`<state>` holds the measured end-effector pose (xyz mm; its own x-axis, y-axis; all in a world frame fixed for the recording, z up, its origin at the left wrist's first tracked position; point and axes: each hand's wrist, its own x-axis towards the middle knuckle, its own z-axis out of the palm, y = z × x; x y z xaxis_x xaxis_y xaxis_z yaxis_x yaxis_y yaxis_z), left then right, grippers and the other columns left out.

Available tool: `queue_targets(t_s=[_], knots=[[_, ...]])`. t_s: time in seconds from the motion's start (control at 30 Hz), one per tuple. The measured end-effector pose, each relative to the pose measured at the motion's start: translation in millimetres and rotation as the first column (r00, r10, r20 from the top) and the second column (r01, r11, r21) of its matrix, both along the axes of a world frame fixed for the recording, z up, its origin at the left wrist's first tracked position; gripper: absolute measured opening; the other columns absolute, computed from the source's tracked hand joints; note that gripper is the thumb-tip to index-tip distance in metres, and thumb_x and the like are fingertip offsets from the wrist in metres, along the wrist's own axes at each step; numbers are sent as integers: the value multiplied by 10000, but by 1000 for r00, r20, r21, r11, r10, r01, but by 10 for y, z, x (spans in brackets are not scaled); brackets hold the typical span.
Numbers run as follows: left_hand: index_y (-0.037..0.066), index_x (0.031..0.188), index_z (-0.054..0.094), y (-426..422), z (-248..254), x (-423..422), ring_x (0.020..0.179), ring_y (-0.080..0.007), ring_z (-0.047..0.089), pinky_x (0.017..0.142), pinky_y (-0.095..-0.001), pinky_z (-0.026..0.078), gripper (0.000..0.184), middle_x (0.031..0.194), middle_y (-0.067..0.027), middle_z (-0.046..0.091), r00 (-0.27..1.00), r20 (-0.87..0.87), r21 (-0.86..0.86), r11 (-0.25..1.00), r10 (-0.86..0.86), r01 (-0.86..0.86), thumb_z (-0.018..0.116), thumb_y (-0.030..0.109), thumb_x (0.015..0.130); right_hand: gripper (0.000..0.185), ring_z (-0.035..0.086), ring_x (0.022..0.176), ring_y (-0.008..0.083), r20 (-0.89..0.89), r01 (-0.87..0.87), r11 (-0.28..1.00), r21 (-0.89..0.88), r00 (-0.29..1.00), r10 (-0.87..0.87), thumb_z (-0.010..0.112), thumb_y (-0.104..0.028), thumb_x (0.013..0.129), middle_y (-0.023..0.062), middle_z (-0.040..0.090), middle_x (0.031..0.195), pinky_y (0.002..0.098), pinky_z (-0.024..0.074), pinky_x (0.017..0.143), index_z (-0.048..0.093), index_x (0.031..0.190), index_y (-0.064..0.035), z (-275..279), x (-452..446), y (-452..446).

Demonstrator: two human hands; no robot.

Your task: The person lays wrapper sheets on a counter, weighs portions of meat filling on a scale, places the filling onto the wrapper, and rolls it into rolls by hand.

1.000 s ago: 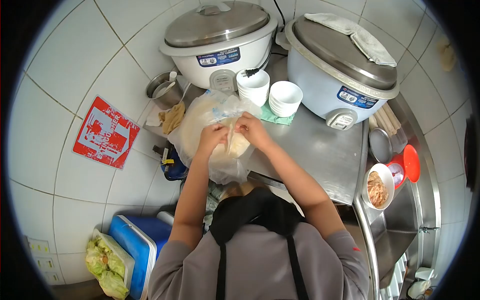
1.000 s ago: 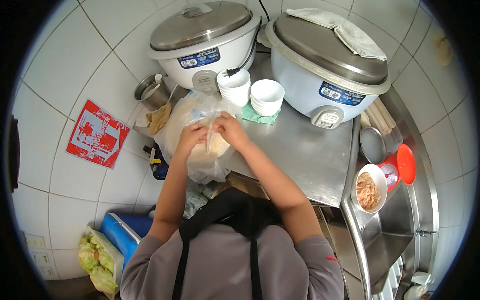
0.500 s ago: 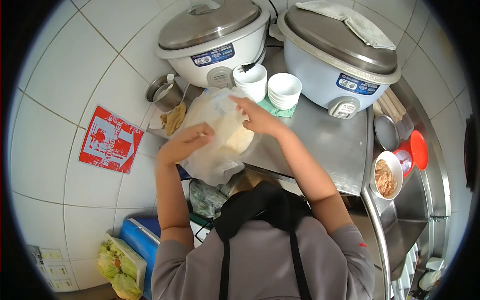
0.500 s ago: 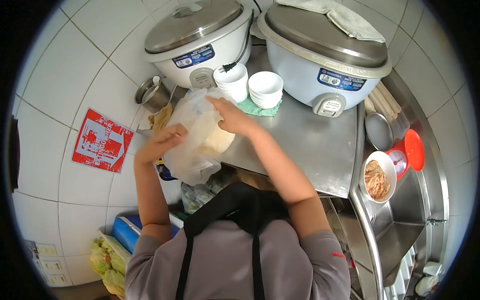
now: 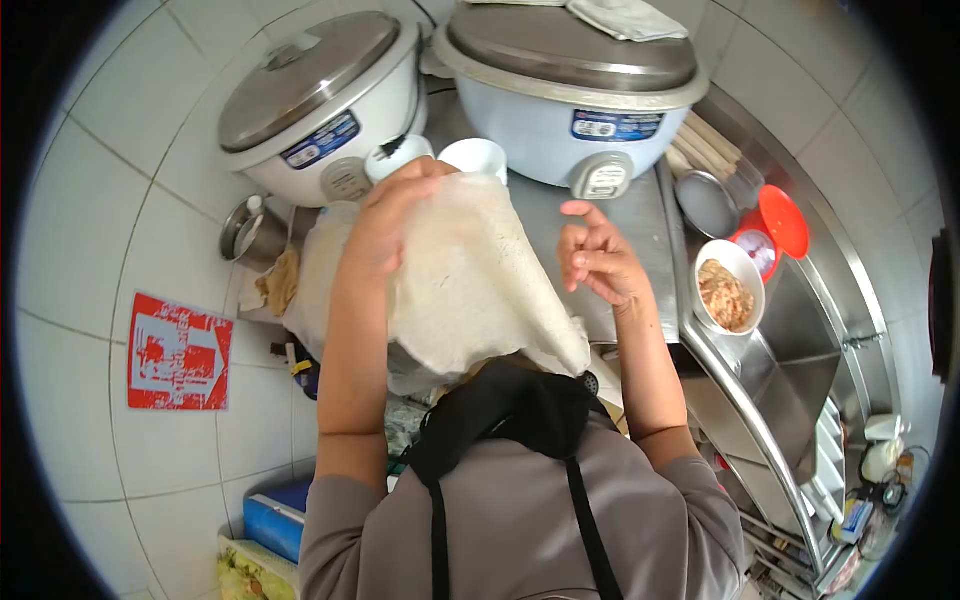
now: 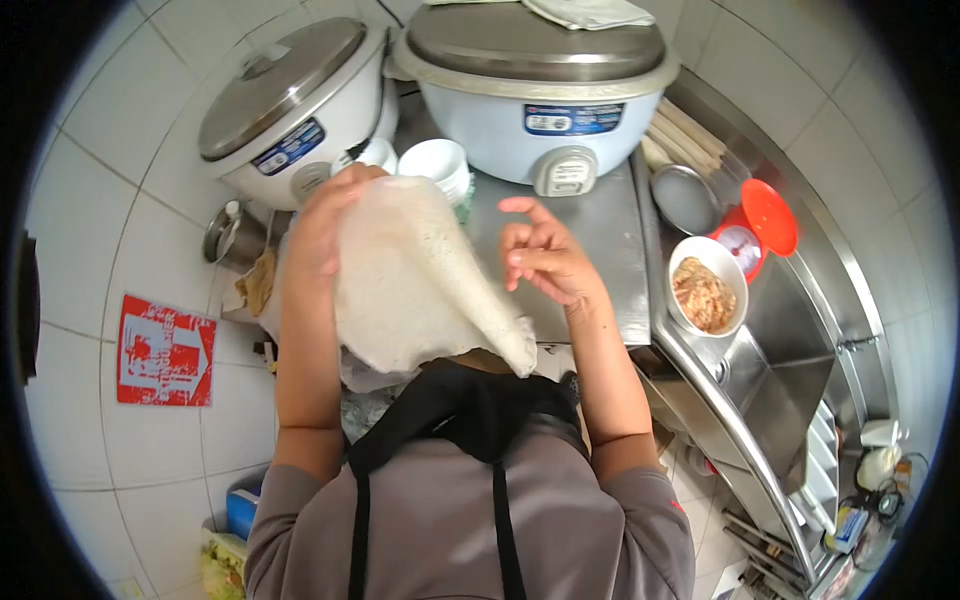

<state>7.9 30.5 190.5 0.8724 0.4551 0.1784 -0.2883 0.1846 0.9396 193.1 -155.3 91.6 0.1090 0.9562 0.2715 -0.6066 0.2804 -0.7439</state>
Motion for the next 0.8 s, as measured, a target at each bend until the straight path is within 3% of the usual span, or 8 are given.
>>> queue_targets(t_s=[0.03, 0.13, 0.2, 0.3, 0.43, 0.5, 0.63, 0.8], knots=[[23, 795, 495, 10, -143, 164, 775, -156, 528, 691, -276, 424, 134, 844, -46, 564, 996, -89, 14, 1000, 23, -22, 522, 146, 840, 472, 551, 634, 134, 20, 95, 995, -22, 995, -95, 654, -49, 781, 59, 554, 776, 275, 488, 609, 442, 1203, -37, -35, 104, -124], [17, 872, 526, 117, -796, 682, 734, -194, 578, 681, -309, 446, 113, 784, -66, 607, 916, -275, 643, 764, 292, -51, 516, 129, 871, 354, 544, 616, 122, 177, 332, 932, -148, 936, -305, 622, -11, 799, 49, 557, 767, 270, 491, 617, 507, 1132, -52, -158, 421, -466], [28, 876, 522, 89, -1157, 852, 729, -252, 586, 677, -333, 453, 117, 788, -103, 612, 928, -201, 743, 666, 313, -63, 506, 143, 887, 252, 563, 697, 141, 367, 533, 803, -267, 827, -427, 615, -15, 801, 54, 572, 817, 284, 489, 659, 563, 1046, -49, -355, 598, -562], [41, 906, 507, -68, -1170, 954, 768, -347, 571, 691, -389, 460, 109, 822, -144, 595, 899, -161, 884, 464, 408, -52, 499, 149, 894, 228, 574, 821, 193, 909, 835, 549, 17, 216, -356, 618, -19, 783, 65, 581, 885, 302, 484, 691, 580, 1007, -40, -825, 682, -546], [57, 954, 510, -223, -1114, 955, 844, -336, 545, 721, -418, 447, 121, 917, -121, 559, 852, 93, 971, 144, 516, -193, 536, 93, 841, 266, 512, 968, 274, 941, 713, 620, 328, -192, -277, 647, -96, 740, 75, 569, 989, 381, 416, 811, 614, 1004, -93, -1034, 621, -218], [56, 960, 518, -349, -1011, 926, 884, -327, 530, 736, -418, 441, 148, 943, -116, 547, 792, 267, 943, 21, 549, -332, 556, 68, 818, 246, 492, 981, 265, 961, 721, 641, 262, -253, -108, 633, -137, 750, 71, 563, 983, 395, 382, 827, 623, 995, -109, -1146, 555, -110], [44, 943, 554, -564, -1330, 673, 944, -301, 512, 786, -402, 434, 174, 931, -95, 543, 892, -123, 961, 275, 436, -1, 603, 63, 778, 215, 470, 990, 250, 951, 789, 577, 210, -301, 66, 605, -176, 769, 62, 555, 959, 400, 345, 832, 631, 979, -137, -1233, 566, -155], [48, 817, 591, -650, -1807, 544, 896, -299, 533, 760, -413, 435, 108, 910, -104, 558, 856, -238, 961, 237, 458, 141, 630, 130, 759, 184, 473, 997, 258, 855, 853, 402, 332, -452, 253, 558, -168, 785, 66, 552, 968, 401, 366, 810, 623, 954, -133, -1249, 930, -517]])
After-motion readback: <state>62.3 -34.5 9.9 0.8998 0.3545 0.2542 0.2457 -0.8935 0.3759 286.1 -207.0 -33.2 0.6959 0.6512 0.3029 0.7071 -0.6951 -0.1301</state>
